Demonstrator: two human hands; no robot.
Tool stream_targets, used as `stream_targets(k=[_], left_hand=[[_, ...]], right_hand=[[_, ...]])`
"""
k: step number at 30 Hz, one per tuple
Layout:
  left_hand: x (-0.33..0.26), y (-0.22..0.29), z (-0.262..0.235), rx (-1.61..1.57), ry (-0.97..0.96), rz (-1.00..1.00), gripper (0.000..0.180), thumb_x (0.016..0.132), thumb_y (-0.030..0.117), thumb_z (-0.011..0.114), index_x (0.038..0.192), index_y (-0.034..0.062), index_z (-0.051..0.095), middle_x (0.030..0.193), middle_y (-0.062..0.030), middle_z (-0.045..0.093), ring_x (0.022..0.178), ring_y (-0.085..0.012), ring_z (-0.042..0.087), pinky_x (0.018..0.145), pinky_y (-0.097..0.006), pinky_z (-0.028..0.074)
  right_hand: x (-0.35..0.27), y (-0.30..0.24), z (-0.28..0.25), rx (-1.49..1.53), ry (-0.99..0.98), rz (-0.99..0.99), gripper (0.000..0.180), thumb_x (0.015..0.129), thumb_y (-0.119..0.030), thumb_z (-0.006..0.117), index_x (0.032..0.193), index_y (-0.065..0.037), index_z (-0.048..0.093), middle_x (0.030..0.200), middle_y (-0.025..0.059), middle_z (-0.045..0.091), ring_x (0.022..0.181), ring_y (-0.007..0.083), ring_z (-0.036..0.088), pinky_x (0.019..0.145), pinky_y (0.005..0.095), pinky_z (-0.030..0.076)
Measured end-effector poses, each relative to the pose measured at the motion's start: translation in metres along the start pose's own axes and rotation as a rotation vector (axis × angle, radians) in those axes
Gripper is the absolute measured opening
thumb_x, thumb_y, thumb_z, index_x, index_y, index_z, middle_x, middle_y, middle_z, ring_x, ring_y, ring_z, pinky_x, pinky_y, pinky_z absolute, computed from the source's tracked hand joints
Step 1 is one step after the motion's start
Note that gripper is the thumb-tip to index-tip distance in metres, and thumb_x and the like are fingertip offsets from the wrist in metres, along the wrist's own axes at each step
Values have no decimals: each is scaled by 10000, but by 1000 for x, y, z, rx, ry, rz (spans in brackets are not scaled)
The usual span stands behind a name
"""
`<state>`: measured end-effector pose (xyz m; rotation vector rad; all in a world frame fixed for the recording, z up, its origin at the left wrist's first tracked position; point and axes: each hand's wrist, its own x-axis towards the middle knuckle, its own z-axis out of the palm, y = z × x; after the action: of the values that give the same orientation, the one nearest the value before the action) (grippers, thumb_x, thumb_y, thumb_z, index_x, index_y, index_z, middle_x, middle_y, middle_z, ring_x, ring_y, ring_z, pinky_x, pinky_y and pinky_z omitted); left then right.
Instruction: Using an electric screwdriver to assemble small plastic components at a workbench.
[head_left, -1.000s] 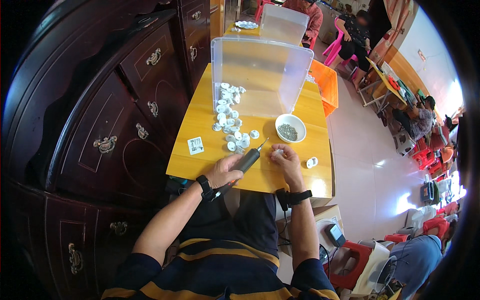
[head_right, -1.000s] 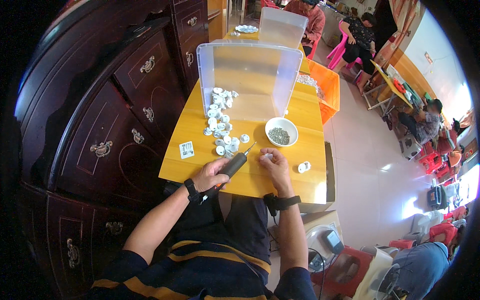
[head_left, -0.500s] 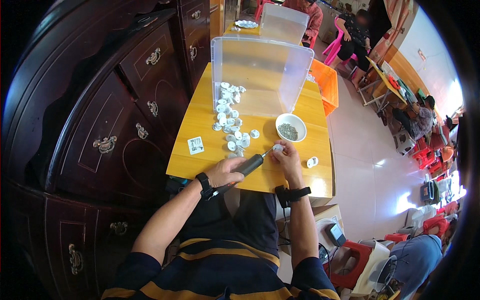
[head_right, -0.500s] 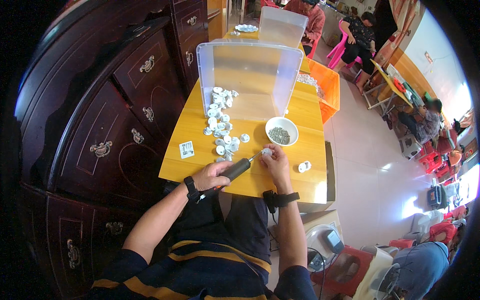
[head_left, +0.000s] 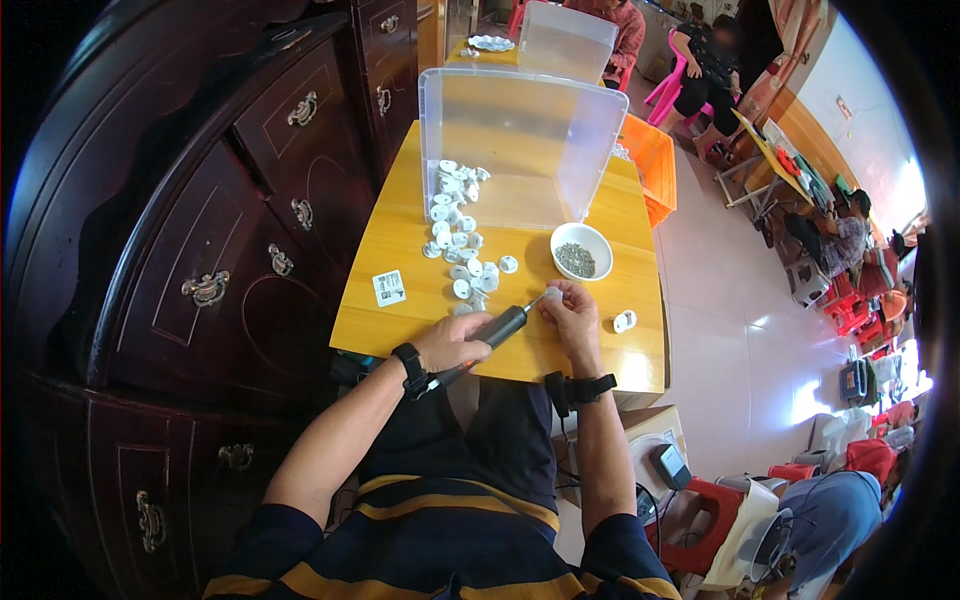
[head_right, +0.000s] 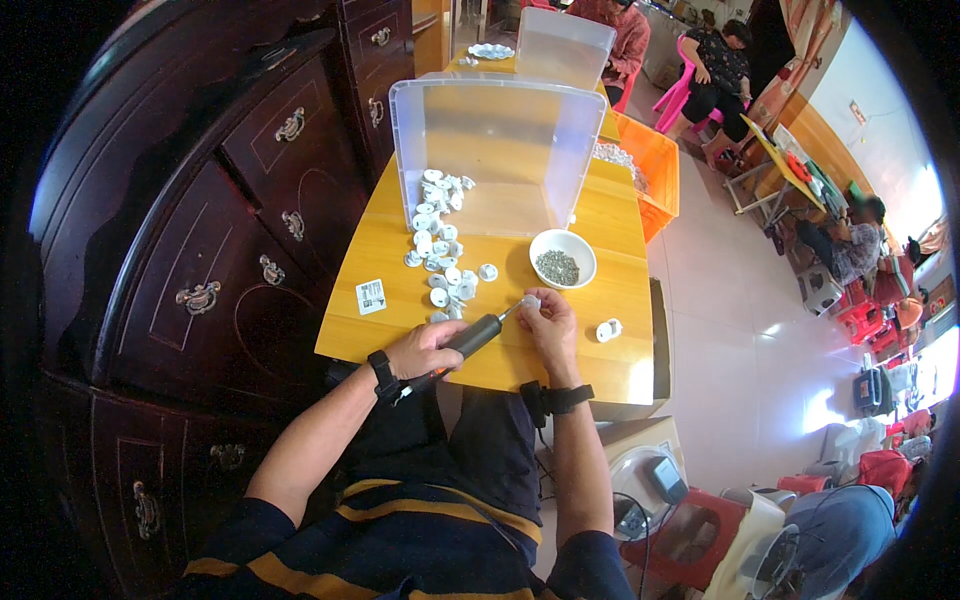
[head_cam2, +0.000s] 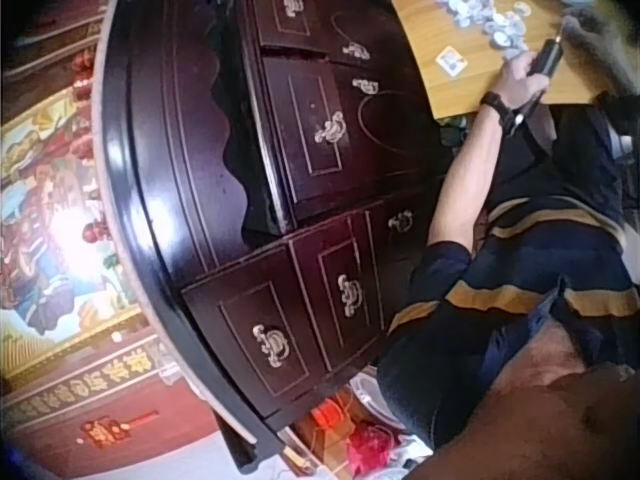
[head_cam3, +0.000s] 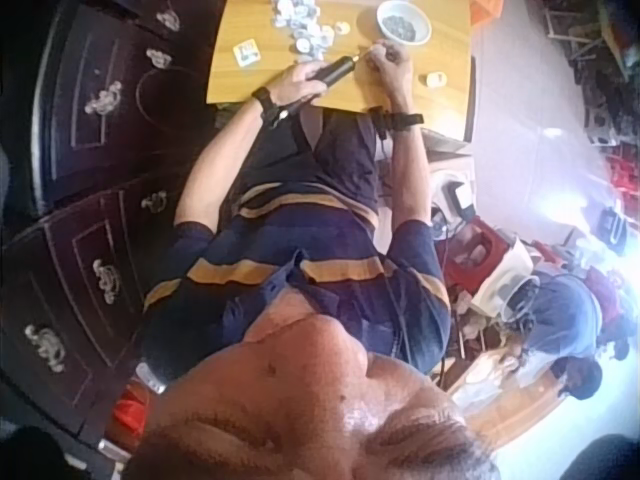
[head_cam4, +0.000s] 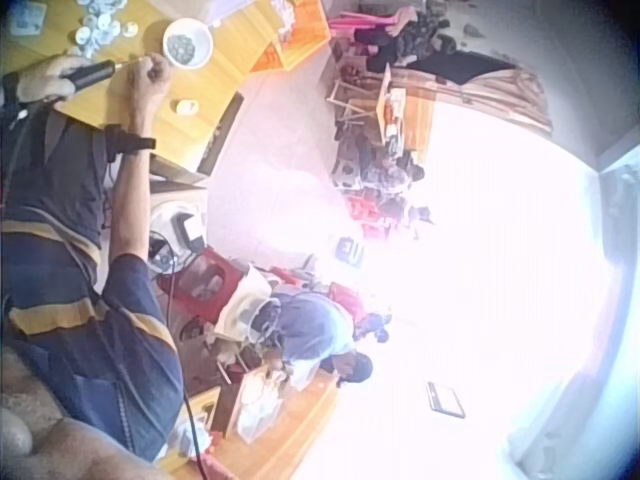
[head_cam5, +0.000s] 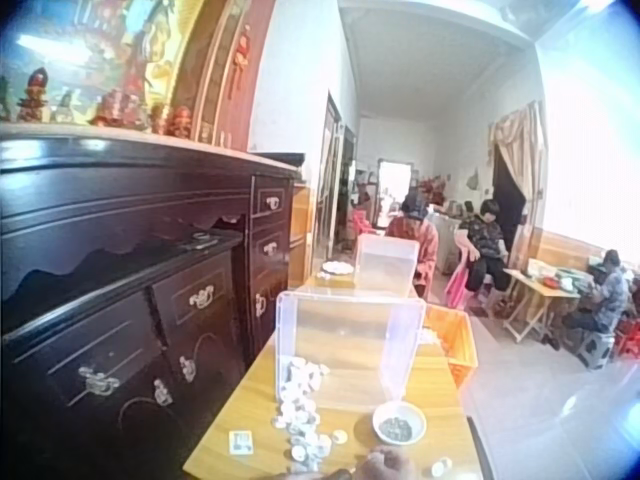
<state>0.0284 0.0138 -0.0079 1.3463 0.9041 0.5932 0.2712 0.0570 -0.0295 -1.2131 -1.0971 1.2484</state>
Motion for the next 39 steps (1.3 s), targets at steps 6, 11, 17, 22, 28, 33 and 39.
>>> stream_targets(k=[6, 11, 17, 22, 28, 33, 39], left_hand=[[1, 1, 1, 15, 29, -4, 472, 805, 168, 598, 1246, 2, 578, 812, -49, 645, 691, -112, 608, 625, -270, 491], [3, -5, 1, 18, 47, 27, 462, 803, 167, 601, 1235, 6, 585, 806, -51, 644, 688, -115, 610, 627, -274, 494], [0, 5, 2, 48, 34, 12, 474, 809, 168, 600, 1249, -6, 573, 808, -50, 643, 697, -115, 610, 636, -269, 497], [-1, 4, 1, 19, 31, -9, 484, 811, 163, 598, 1259, -17, 563, 854, -54, 650, 714, -109, 606, 640, -266, 496], [0, 2, 2, -47, 8, -10, 476, 816, 123, 595, 1268, -18, 554, 896, -38, 641, 733, -94, 589, 641, -257, 486], [0, 3, 0, -63, -17, -18, 487, 823, 98, 597, 1293, -16, 535, 895, -38, 628, 744, -101, 587, 655, -256, 482], [1, 1, -1, -97, -34, -16, 512, 836, 72, 597, 1332, -16, 508, 902, -43, 623, 762, -106, 594, 668, -259, 487]], right_hand=[[-3, -4, 3, -55, 25, -28, 205, 912, -88, 671, 1106, -29, 642, 837, 28, 658, 685, 79, 590, 609, 212, 474], [-4, -5, 7, -56, 29, -31, 200, 912, -84, 669, 1103, -31, 644, 822, 20, 652, 680, 74, 583, 598, 210, 465], [-4, -1, 4, -54, 26, -45, 193, 911, -69, 664, 1100, -35, 644, 826, 14, 647, 691, 70, 583, 593, 203, 456], [-4, -3, 6, -55, 27, -34, 215, 879, 0, 646, 1090, -35, 665, 860, 9, 658, 710, 70, 595, 635, 211, 491], [-3, 2, 0, -41, -6, -40, 213, 894, 2, 656, 1101, -47, 650, 858, 8, 648, 723, 68, 588, 611, 197, 467], [-2, 4, -1, -32, -22, -12, 219, 892, 20, 654, 1101, -46, 654, 876, 11, 652, 745, 70, 591, 639, 196, 484], [-2, 6, 0, -25, -19, -29, 229, 883, 25, 665, 1103, -38, 661, 882, 12, 658, 750, 70, 592, 653, 193, 486]])
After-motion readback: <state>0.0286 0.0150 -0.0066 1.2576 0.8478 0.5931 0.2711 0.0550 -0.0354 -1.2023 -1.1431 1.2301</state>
